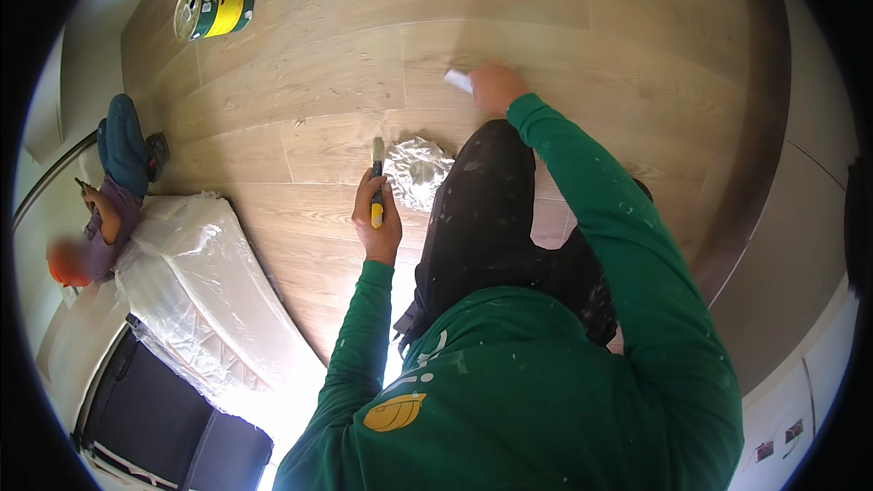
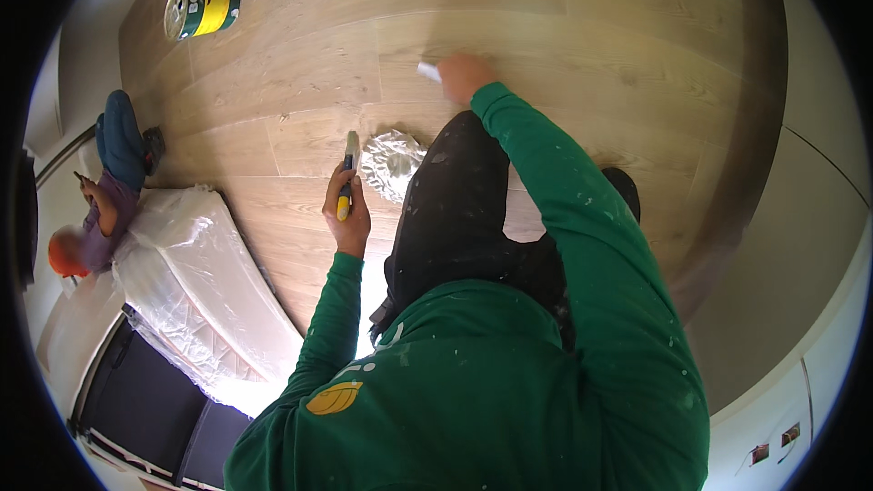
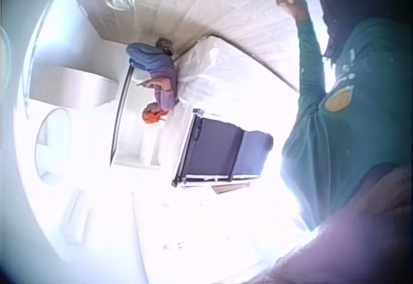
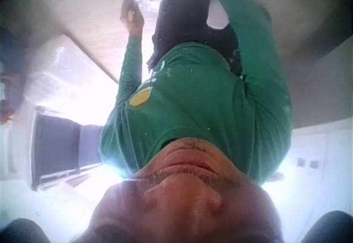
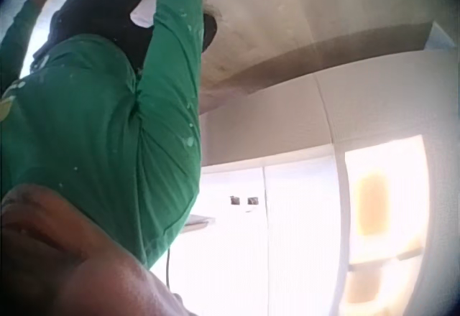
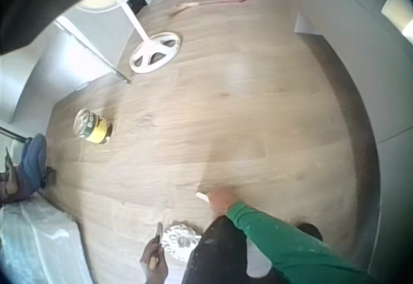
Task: The person applies a filler substance to cracks in the wooden floor using a putty knife and then sands the area with a small piece of sandpaper.
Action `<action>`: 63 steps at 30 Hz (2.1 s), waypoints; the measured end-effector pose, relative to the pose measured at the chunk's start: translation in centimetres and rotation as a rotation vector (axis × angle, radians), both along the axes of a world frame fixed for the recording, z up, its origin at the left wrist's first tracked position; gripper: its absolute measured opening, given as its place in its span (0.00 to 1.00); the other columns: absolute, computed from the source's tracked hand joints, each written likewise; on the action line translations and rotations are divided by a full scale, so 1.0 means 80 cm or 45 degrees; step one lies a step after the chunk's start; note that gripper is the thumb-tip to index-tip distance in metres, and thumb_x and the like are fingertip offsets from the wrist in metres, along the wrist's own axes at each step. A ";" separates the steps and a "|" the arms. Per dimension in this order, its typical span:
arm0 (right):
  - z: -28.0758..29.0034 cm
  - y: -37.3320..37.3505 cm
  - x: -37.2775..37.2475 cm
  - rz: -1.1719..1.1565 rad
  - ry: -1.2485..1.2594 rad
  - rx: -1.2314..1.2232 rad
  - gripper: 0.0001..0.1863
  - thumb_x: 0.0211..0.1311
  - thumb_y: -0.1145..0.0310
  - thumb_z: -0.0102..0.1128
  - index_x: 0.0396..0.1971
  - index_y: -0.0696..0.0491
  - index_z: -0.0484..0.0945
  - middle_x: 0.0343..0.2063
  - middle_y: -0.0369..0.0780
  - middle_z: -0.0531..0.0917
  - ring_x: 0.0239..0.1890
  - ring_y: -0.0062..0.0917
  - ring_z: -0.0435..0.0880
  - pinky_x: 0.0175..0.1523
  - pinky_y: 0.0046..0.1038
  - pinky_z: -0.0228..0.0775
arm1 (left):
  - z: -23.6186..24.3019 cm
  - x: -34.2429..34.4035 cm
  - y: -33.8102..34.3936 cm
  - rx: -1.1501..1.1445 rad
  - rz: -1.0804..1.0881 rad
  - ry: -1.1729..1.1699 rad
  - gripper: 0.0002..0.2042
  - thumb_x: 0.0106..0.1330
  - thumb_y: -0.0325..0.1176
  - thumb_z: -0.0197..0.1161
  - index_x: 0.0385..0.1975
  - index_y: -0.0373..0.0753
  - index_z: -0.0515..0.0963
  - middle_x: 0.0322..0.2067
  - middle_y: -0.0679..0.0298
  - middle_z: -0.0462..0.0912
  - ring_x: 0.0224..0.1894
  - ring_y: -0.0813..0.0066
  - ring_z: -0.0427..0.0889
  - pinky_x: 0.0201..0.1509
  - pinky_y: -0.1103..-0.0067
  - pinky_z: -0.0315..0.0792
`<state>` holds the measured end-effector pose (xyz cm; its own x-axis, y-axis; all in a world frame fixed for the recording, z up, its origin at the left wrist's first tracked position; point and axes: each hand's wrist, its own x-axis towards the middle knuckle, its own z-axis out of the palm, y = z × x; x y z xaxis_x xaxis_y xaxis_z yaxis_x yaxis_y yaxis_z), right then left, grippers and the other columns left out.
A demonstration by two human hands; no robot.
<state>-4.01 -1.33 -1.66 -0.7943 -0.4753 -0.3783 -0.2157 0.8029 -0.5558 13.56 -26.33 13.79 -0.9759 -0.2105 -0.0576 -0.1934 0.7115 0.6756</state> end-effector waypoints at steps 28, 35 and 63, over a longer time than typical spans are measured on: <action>-0.021 -0.002 -0.031 0.157 0.074 0.054 0.10 0.57 0.69 0.60 0.36 0.53 0.86 0.33 0.49 0.87 0.37 0.47 0.87 0.45 0.48 0.79 | -0.010 -0.019 0.005 0.129 0.049 0.062 0.07 0.72 0.25 0.63 0.46 0.34 0.81 0.56 0.48 0.83 0.56 0.58 0.85 0.58 0.71 0.78; -0.011 -0.004 -0.023 -0.075 -0.103 0.044 0.09 0.56 0.68 0.60 0.34 0.54 0.84 0.31 0.50 0.87 0.37 0.46 0.87 0.42 0.50 0.77 | 0.004 -0.012 -0.017 0.088 0.054 0.004 0.09 0.70 0.22 0.61 0.48 0.31 0.80 0.52 0.45 0.84 0.54 0.52 0.85 0.56 0.67 0.78; -0.069 -0.037 0.022 -0.594 -0.105 0.046 0.13 0.56 0.65 0.60 0.31 0.60 0.85 0.32 0.57 0.86 0.36 0.55 0.86 0.41 0.54 0.77 | -0.007 0.004 -0.002 0.327 0.145 0.140 0.08 0.69 0.22 0.62 0.45 0.30 0.80 0.49 0.45 0.84 0.54 0.49 0.84 0.60 0.66 0.76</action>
